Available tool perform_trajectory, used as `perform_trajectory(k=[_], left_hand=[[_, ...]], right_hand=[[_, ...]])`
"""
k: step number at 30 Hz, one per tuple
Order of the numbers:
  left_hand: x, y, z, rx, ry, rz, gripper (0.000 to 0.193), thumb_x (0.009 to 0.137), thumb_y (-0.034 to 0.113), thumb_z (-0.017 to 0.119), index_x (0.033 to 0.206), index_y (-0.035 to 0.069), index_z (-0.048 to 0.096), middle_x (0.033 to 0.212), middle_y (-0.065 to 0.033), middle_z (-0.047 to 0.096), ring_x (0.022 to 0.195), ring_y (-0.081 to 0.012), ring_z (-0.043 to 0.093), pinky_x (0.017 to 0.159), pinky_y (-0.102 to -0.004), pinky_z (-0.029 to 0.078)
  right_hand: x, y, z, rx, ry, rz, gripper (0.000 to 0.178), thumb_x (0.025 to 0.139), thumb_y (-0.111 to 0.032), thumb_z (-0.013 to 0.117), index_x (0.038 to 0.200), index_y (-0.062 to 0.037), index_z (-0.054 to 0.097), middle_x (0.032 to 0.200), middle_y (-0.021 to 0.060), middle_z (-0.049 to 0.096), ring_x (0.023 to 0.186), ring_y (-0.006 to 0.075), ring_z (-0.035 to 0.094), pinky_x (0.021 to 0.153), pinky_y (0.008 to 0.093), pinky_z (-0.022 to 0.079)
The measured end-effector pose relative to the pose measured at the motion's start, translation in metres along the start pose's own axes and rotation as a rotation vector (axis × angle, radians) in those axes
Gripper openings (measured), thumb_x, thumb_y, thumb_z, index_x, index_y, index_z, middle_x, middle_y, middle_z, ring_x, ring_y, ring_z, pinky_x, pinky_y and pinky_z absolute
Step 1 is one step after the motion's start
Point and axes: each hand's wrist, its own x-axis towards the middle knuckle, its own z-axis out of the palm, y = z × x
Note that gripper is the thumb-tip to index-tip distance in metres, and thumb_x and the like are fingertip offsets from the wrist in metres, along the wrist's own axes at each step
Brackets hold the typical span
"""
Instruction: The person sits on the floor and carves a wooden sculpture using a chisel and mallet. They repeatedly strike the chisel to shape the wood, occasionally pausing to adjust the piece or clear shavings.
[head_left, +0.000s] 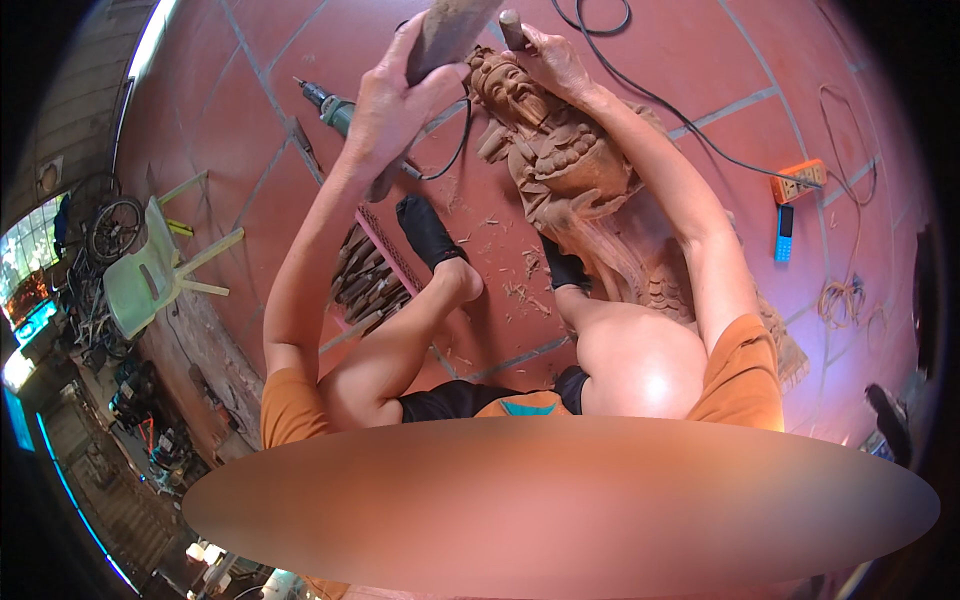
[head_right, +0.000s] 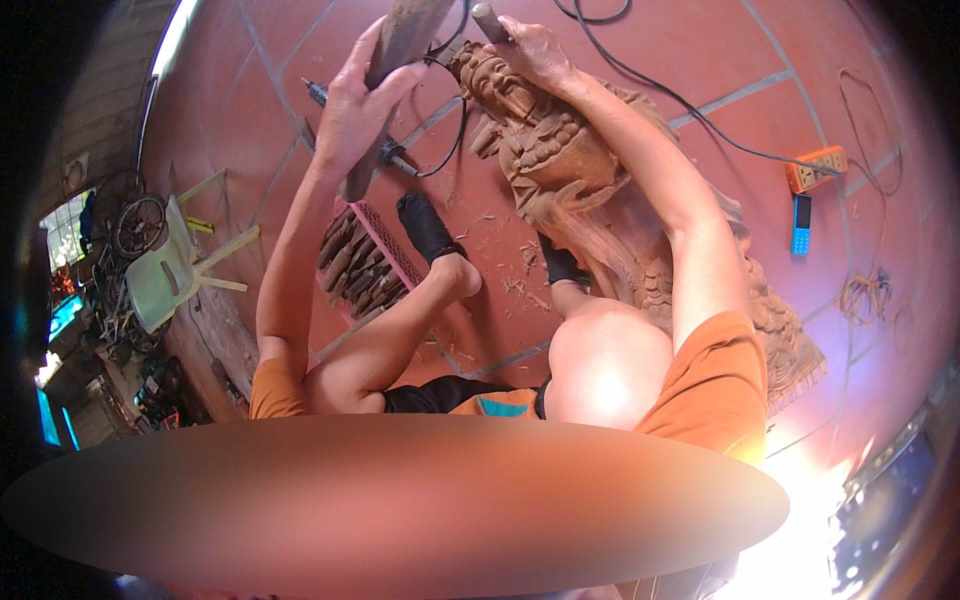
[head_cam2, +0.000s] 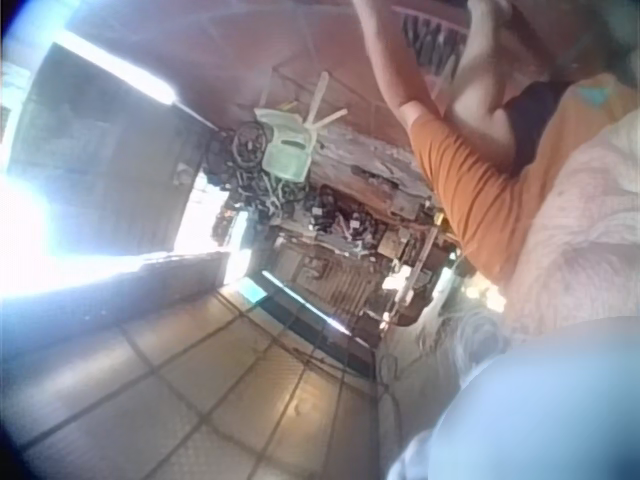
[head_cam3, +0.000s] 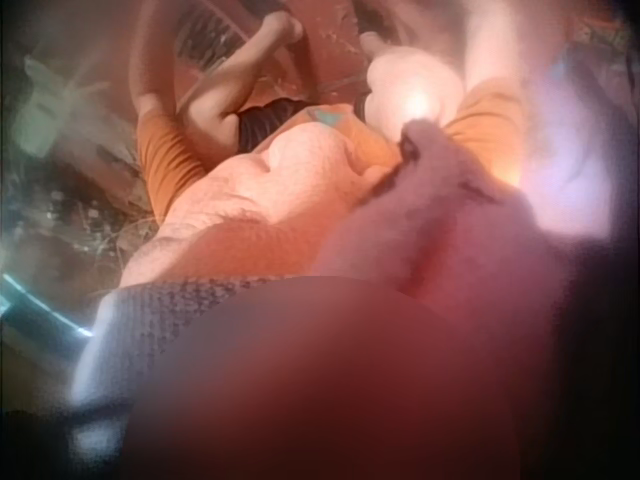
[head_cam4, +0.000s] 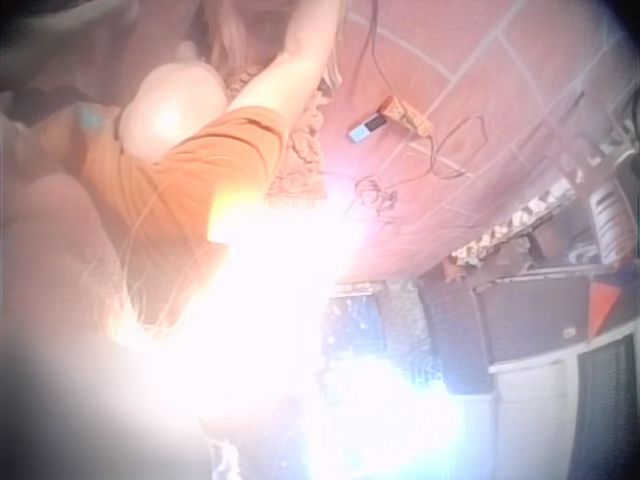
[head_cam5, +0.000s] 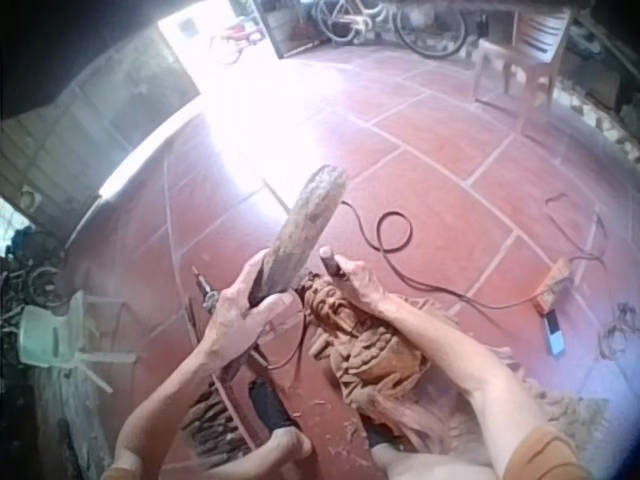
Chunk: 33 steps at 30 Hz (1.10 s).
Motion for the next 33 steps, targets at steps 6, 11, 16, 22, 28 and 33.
perform_trajectory(k=[6, 11, 16, 22, 28, 33], left_hand=[[0.001, -0.006, -0.006, 0.401, -0.174, -0.151, 0.066, 0.093, 0.032, 0.074, 0.150, 0.009, 0.049, 0.124, -0.0141, 0.069, 0.114, -0.0225, 0.064, 0.100, -0.0366, 0.049], [0.000, -0.010, -0.014, 0.227, -0.057, -0.026, 0.068, 0.093, 0.034, 0.074, 0.150, 0.009, 0.048, 0.118, -0.0156, 0.071, 0.109, -0.0241, 0.067, 0.095, -0.0378, 0.052], [0.001, -0.001, -0.018, 0.055, -0.058, -0.133, 0.066, 0.094, 0.031, 0.074, 0.149, 0.006, 0.047, 0.110, -0.0139, 0.071, 0.101, -0.0206, 0.067, 0.089, -0.0357, 0.054], [-0.001, -0.001, -0.005, 0.096, -0.013, -0.047, 0.066, 0.094, 0.030, 0.074, 0.149, 0.007, 0.047, 0.110, -0.0150, 0.072, 0.102, -0.0216, 0.068, 0.088, -0.0360, 0.054], [0.012, -0.019, -0.007, 0.353, -0.091, -0.043, 0.063, 0.095, 0.024, 0.074, 0.150, 0.009, 0.049, 0.103, -0.0032, 0.068, 0.088, -0.0101, 0.061, 0.077, -0.0266, 0.051], [0.007, -0.017, -0.006, 0.169, -0.013, -0.097, 0.063, 0.094, 0.028, 0.073, 0.149, 0.010, 0.049, 0.112, -0.0128, 0.069, 0.099, -0.0230, 0.065, 0.086, -0.0344, 0.050]], right_hand=[[0.002, 0.000, -0.006, 0.018, -0.099, 0.093, 0.039, 0.092, -0.030, 0.075, 0.118, -0.0025, 0.064, 0.090, 0.0247, 0.070, 0.087, 0.0435, 0.069, 0.072, 0.0475, 0.055], [-0.001, 0.006, -0.013, 0.135, -0.008, 0.189, 0.033, 0.092, -0.031, 0.077, 0.111, -0.0043, 0.069, 0.091, 0.0130, 0.075, 0.080, 0.0221, 0.072, 0.074, 0.0361, 0.055], [0.008, 0.015, 0.001, 0.138, -0.041, 0.230, 0.033, 0.094, -0.029, 0.076, 0.116, -0.0057, 0.069, 0.095, 0.0101, 0.076, 0.082, 0.0153, 0.071, 0.075, 0.0344, 0.056], [0.011, 0.018, 0.008, 0.209, -0.017, 0.109, 0.035, 0.095, -0.031, 0.075, 0.116, -0.0049, 0.066, 0.093, 0.0128, 0.075, 0.081, 0.0215, 0.073, 0.072, 0.0392, 0.056], [0.014, 0.006, 0.006, 0.038, -0.076, 0.096, 0.032, 0.094, -0.027, 0.073, 0.114, -0.0048, 0.063, 0.087, 0.0227, 0.071, 0.085, 0.0437, 0.069, 0.071, 0.0490, 0.054], [0.016, 0.006, 0.004, 0.089, -0.050, 0.074, 0.031, 0.096, -0.027, 0.073, 0.112, -0.0035, 0.062, 0.080, 0.0179, 0.069, 0.074, 0.0369, 0.068, 0.065, 0.0450, 0.051]])
